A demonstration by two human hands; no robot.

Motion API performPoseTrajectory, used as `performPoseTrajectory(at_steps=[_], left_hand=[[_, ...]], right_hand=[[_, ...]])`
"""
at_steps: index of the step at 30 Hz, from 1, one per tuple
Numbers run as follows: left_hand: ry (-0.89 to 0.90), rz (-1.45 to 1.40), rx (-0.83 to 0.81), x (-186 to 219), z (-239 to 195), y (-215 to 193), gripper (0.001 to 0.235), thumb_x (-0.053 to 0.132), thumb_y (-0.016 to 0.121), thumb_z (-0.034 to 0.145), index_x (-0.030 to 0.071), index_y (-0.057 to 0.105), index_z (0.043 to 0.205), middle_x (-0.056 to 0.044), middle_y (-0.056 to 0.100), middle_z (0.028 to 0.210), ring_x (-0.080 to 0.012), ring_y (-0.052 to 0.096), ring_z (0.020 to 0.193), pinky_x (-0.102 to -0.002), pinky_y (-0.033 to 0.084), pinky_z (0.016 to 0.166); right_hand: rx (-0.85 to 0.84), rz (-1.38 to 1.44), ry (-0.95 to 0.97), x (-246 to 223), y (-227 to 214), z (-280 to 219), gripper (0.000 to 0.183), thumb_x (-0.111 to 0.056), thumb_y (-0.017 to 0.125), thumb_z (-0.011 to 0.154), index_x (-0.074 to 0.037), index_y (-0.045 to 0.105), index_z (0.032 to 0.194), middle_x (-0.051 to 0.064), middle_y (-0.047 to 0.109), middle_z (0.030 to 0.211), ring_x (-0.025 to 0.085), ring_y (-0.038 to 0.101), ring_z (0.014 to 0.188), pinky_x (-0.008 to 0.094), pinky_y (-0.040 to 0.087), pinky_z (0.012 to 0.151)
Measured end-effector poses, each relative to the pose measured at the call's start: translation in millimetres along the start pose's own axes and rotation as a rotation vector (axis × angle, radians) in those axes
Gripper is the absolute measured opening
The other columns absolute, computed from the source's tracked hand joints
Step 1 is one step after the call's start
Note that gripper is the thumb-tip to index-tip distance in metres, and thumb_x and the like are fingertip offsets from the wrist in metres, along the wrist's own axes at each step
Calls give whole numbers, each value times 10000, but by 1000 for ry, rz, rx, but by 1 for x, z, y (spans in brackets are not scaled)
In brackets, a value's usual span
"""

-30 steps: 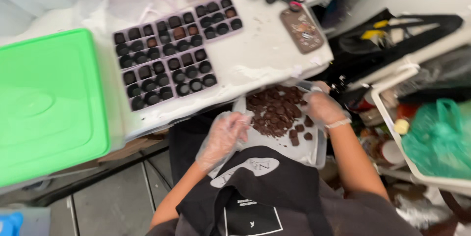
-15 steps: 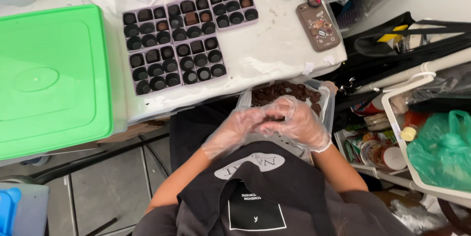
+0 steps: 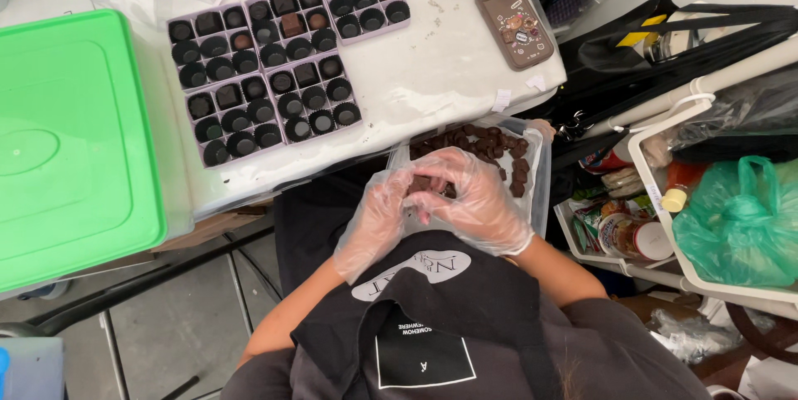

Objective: The person picks up individual chocolate pieces from a tray and places them into a sorting grid.

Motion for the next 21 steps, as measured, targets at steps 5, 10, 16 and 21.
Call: performPoseTrajectory(at_steps=[5,10,16,21], left_hand=[[83,-123,43,10,-2,1,249,108,543,1012,-68,687,909,-115,579,562,-175,495,448,-266,477,438],[163,-128,-48,8,0,9,402,226,482,1054,-27,690,821,-103,590,586,-155,502,475,-242,463,459],[211,-282,-47,12,-2,8,352,231,455,1072,-56,653,1018,-95,569,613,-144,506,536,-258,454,521],[255,-199,-47,15,0,6,420,188,373,1098,-132,619,1213,-120,565,585,-147,482,495,-257,428,500]], right_hand=[[52,173,55,-3,11,3,294,95,847,726,75,703,981,159,647,875,154,631,568,298,591,475],[89,309,47,2,12,3,182,152,775,781,122,644,905,157,563,795,183,621,493,338,603,385],[106,394,124,15,8,3,66,143,671,867,163,672,930,235,651,858,242,693,501,390,645,433],[46,266,71,2,9,5,283,147,749,775,103,707,1050,216,709,955,239,726,548,372,653,487]])
Point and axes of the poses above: each hand's wrist, its own z-axis towards the middle knuckle, its own y-axis out of the palm, x = y × z, the point moved 7 cm from there along z, towards the middle knuckle
